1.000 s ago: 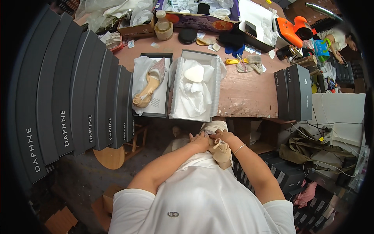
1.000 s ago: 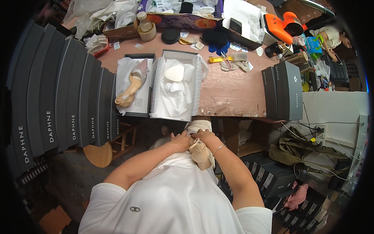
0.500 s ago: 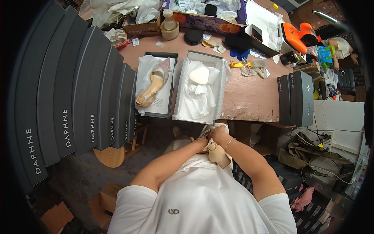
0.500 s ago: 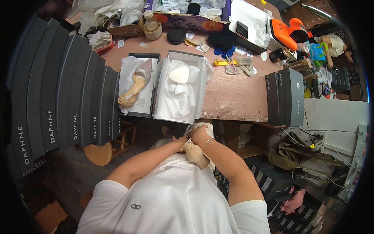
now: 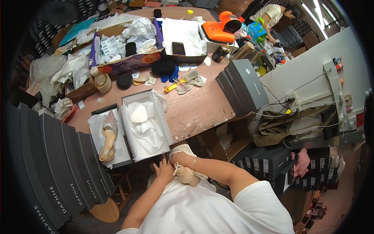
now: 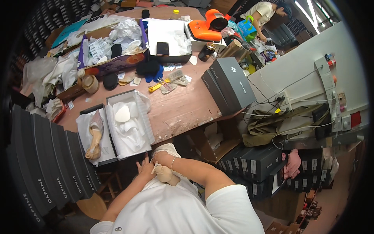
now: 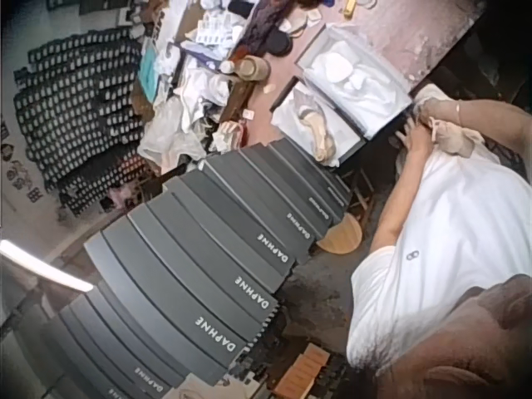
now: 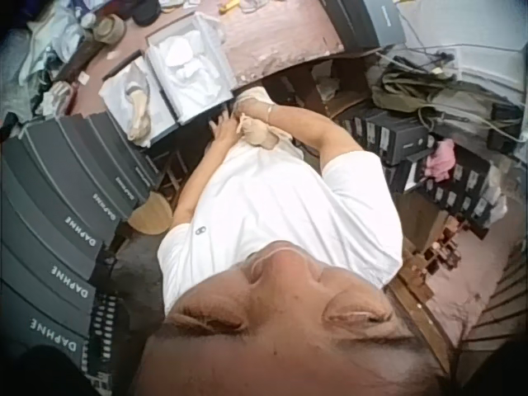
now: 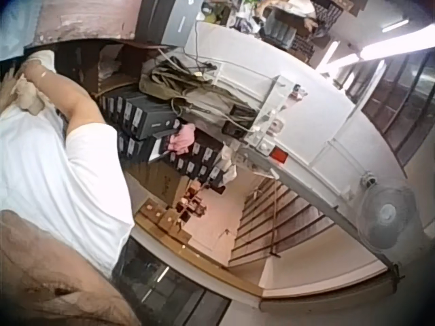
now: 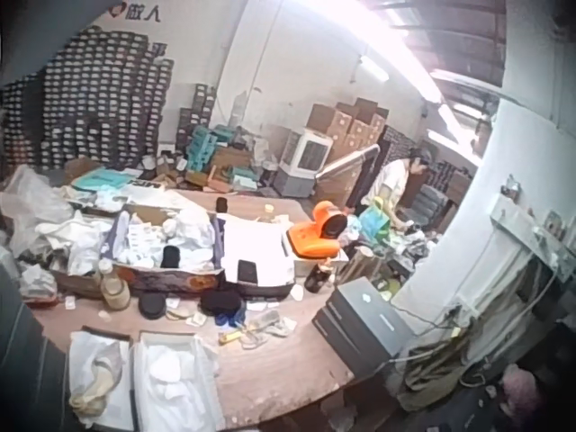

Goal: Inspecting and packing high-heeled shoes into boxes, including minor repair with a heat gun.

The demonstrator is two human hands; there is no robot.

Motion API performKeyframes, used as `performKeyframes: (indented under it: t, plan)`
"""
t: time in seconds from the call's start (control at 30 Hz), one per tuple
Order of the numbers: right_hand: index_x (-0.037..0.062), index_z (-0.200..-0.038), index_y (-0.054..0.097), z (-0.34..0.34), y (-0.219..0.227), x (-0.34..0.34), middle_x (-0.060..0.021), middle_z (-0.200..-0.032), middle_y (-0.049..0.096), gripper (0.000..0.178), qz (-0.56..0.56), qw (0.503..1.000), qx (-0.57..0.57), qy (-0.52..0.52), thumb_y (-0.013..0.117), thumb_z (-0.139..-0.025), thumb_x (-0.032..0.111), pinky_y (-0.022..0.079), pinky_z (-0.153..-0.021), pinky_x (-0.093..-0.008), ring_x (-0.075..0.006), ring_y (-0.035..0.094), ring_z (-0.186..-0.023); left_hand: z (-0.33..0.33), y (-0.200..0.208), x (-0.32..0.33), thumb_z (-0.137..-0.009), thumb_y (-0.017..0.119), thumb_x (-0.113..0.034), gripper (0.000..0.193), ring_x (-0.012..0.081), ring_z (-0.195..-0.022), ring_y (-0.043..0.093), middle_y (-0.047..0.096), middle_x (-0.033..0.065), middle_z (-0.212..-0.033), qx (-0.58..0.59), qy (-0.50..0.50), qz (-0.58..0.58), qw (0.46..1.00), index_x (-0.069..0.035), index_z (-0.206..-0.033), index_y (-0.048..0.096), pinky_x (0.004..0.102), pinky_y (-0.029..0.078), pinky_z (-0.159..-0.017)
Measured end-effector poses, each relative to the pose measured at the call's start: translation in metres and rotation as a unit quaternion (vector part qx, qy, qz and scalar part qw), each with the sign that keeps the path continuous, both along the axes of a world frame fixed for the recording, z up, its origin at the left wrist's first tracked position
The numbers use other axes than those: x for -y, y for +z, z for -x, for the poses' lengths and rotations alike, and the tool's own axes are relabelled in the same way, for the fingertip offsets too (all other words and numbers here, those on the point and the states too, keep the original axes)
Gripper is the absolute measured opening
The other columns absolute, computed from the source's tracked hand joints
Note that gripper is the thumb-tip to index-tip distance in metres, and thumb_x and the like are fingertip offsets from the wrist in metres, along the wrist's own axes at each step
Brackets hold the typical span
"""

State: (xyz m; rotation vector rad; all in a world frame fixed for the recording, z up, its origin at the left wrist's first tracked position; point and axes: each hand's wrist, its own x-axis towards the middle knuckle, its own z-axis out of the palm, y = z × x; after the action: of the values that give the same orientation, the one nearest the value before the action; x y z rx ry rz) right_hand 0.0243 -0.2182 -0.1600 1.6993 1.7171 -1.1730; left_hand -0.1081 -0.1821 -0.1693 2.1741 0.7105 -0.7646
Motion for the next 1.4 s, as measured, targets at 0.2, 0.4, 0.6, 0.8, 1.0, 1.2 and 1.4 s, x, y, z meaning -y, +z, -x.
performKeyframes:
  t: [0.2,0.4,0.6,0.8,1.0,1.2,1.4]
  plan:
    - [0.0097,-0.106,0.071,0.001,-0.013,0.004,-0.0120,-0.111,0.067,0.031,-0.011,1.000,-0.024,-0.015,0.055,-0.087,0.029,0.052,-0.083,-0.0394,-0.0264,0.064,-0.104,0.001,-0.021,0.002,-0.087,0.054,-0.041,0.059,0.0421,-0.136,0.023,0.004,0.0243,-0.153,-0.035,0.097,0.075,0.992,-0.021,-0.141,0.041,0.0642,0.016,-0.107]
    - [0.0099,-0.107,0.070,0.001,-0.017,0.014,-0.0114,-0.114,0.066,0.033,-0.036,0.999,0.006,-0.036,0.057,-0.086,0.031,0.053,-0.083,-0.0383,-0.0273,0.064,-0.103,0.001,-0.014,-0.004,-0.085,0.057,-0.041,0.059,0.0409,-0.134,0.028,0.007,0.0216,-0.154,-0.032,0.007,0.049,0.998,-0.023,-0.139,0.043,0.0615,0.021,-0.106]
    - [0.0067,-0.107,0.069,-0.002,-0.035,0.026,-0.0180,-0.115,0.063,0.034,-0.039,0.998,-0.001,-0.045,0.057,-0.084,0.029,0.052,-0.085,-0.0404,-0.0309,0.062,-0.107,-0.024,-0.011,-0.008,-0.087,0.054,-0.039,0.052,0.0364,-0.121,0.049,0.034,0.0193,-0.145,-0.083,-0.049,0.009,0.995,-0.016,-0.133,0.051,0.0579,0.023,-0.106]
    - [0.0069,-0.103,0.069,-0.013,-0.029,0.045,-0.0206,-0.108,0.064,0.032,-0.067,0.989,-0.066,-0.113,0.056,-0.083,0.027,0.050,-0.088,-0.0407,-0.0348,0.058,-0.111,-0.042,-0.020,-0.002,-0.086,0.056,-0.024,0.034,0.0321,-0.100,0.064,0.061,0.0210,-0.115,-0.010,-0.050,-0.046,0.998,-0.004,-0.112,0.064,0.0484,0.042,-0.095]
    - [0.0106,-0.100,0.069,-0.030,-0.086,0.074,-0.0218,-0.111,0.061,0.029,-0.102,0.973,-0.202,-0.041,0.056,-0.082,0.030,0.047,-0.090,-0.0399,-0.0353,0.055,-0.109,-0.052,-0.028,0.004,-0.083,0.057,-0.015,0.019,0.0282,-0.084,0.069,0.067,0.0181,-0.099,0.076,-0.168,-0.116,0.976,-0.005,-0.091,0.071,0.0354,0.056,-0.068]
    - [0.0103,-0.078,0.066,-0.029,-0.082,0.092,-0.0142,-0.092,0.066,0.019,-0.189,0.944,-0.229,-0.145,0.057,-0.077,0.027,0.045,-0.088,-0.0414,-0.0374,0.053,-0.103,-0.060,-0.028,0.005,-0.081,0.058,-0.015,0.018,0.0275,-0.082,0.069,0.067,0.0167,-0.095,0.092,-0.222,-0.113,0.964,-0.006,-0.086,0.072,0.0357,0.057,-0.067]
    - [0.0054,-0.096,0.065,-0.027,-0.084,0.088,-0.0181,-0.101,0.064,0.027,-0.175,0.957,-0.163,-0.163,0.059,-0.079,0.025,0.045,-0.090,-0.0422,-0.0381,0.054,-0.103,-0.053,-0.026,0.007,-0.079,0.061,-0.017,0.016,0.0286,-0.078,0.069,0.066,0.0152,-0.091,0.129,-0.157,-0.151,0.967,-0.006,-0.081,0.072,0.0364,0.056,-0.066]
